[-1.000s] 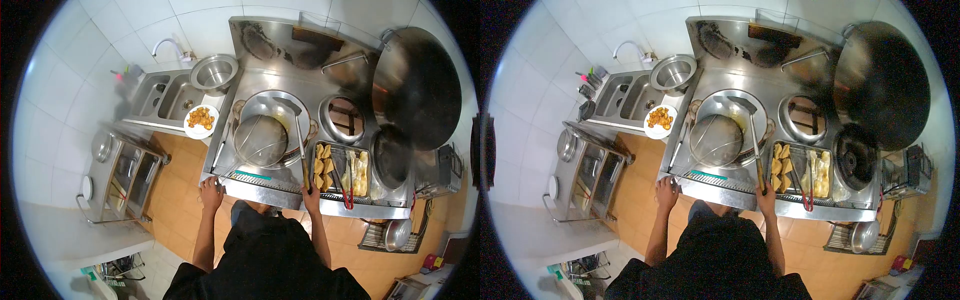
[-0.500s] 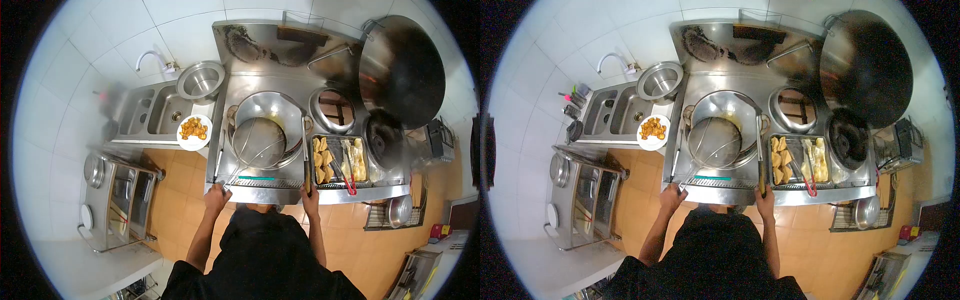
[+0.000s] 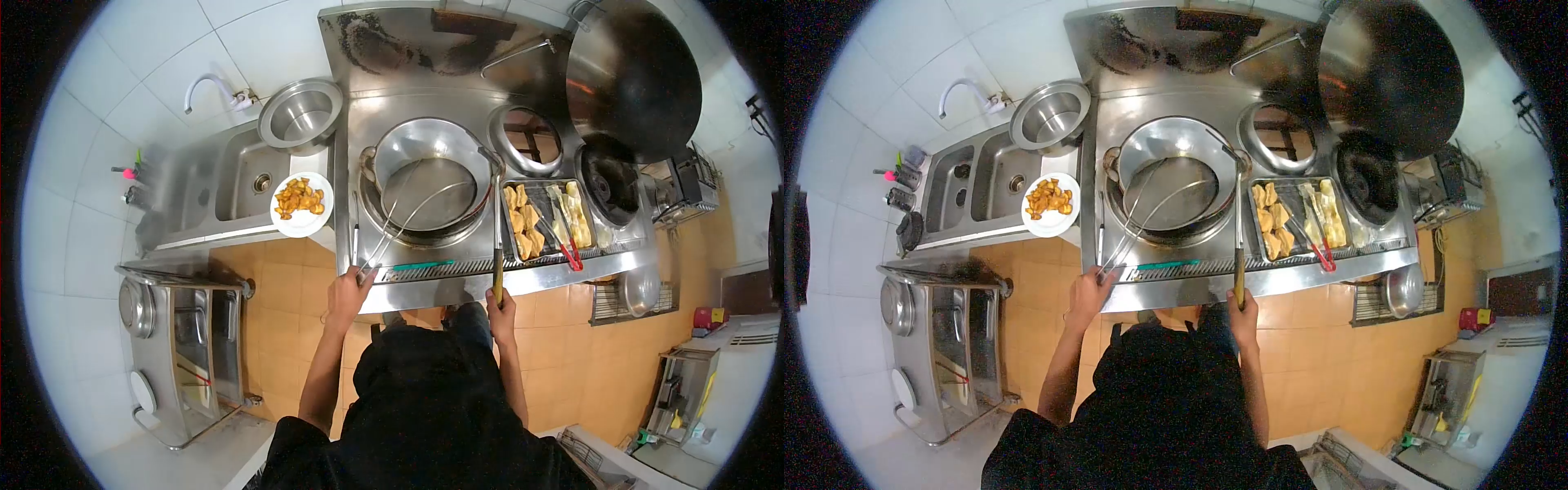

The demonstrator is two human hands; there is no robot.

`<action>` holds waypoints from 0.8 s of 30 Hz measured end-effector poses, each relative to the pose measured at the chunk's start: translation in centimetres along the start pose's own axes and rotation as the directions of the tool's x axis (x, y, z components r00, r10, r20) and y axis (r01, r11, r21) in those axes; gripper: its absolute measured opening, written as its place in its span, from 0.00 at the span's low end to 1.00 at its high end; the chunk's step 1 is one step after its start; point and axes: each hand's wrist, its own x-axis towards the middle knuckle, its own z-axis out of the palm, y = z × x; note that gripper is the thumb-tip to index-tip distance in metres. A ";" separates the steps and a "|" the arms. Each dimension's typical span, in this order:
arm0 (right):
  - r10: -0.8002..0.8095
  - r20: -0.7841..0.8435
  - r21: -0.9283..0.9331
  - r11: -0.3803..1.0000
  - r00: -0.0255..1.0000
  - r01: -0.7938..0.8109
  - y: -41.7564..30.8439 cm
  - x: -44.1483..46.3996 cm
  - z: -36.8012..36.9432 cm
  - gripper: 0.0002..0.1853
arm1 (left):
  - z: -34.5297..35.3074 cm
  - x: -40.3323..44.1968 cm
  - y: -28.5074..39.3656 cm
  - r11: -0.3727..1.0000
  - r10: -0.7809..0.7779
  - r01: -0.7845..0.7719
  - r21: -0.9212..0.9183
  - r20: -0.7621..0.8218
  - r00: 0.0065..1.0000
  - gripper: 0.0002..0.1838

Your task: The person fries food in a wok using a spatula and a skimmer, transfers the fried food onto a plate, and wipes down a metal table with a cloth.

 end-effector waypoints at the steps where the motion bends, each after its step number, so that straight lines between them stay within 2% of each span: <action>1: 0.016 -0.004 0.010 1.000 1.000 -0.016 0.0 -0.3 -0.1 0.11 | 0.0 0.0 -0.1 1.000 0.002 -0.001 -0.004 0.003 1.000 0.16; 3: 0.067 0.015 0.013 0.998 0.998 -0.067 -0.5 -0.3 -0.9 0.12 | -0.1 0.1 0.0 0.997 0.054 -0.056 -0.058 -0.026 0.998 0.14; 4: 0.116 0.037 0.018 0.993 0.993 -0.116 -1.0 0.0 -1.4 0.13 | -0.2 0.1 0.2 0.997 0.050 -0.052 -0.065 -0.031 0.998 0.14; 8: 0.151 0.108 -0.059 0.988 0.983 -0.146 -2.4 1.4 -3.0 0.15 | -0.8 0.1 1.3 0.997 -0.012 0.006 -0.071 -0.080 0.997 0.14; 11: 0.142 0.181 -0.099 0.987 0.973 -0.126 -1.5 3.6 -4.3 0.15 | -1.5 0.7 2.4 0.996 -0.010 0.019 0.086 -0.103 0.995 0.21; 16: 0.006 0.195 -0.164 0.986 0.981 0.027 -1.1 7.0 -4.8 0.14 | -1.2 0.9 4.4 0.996 -0.071 0.078 0.053 -0.120 0.990 0.22; 18: -0.106 0.205 -0.229 0.961 0.973 0.153 -0.9 7.8 -4.9 0.14 | -0.6 0.7 5.0 0.993 -0.101 0.108 0.041 -0.137 0.985 0.22; 22: -0.138 0.253 -0.246 0.948 0.957 0.202 -0.5 9.5 -5.5 0.13 | -0.1 0.5 6.4 0.987 -0.155 0.159 0.021 -0.116 0.981 0.22; 24: -0.096 0.285 -0.219 0.962 0.954 0.162 -0.5 9.9 -6.4 0.13 | 0.2 0.3 6.6 0.984 -0.174 0.177 0.027 -0.103 0.979 0.21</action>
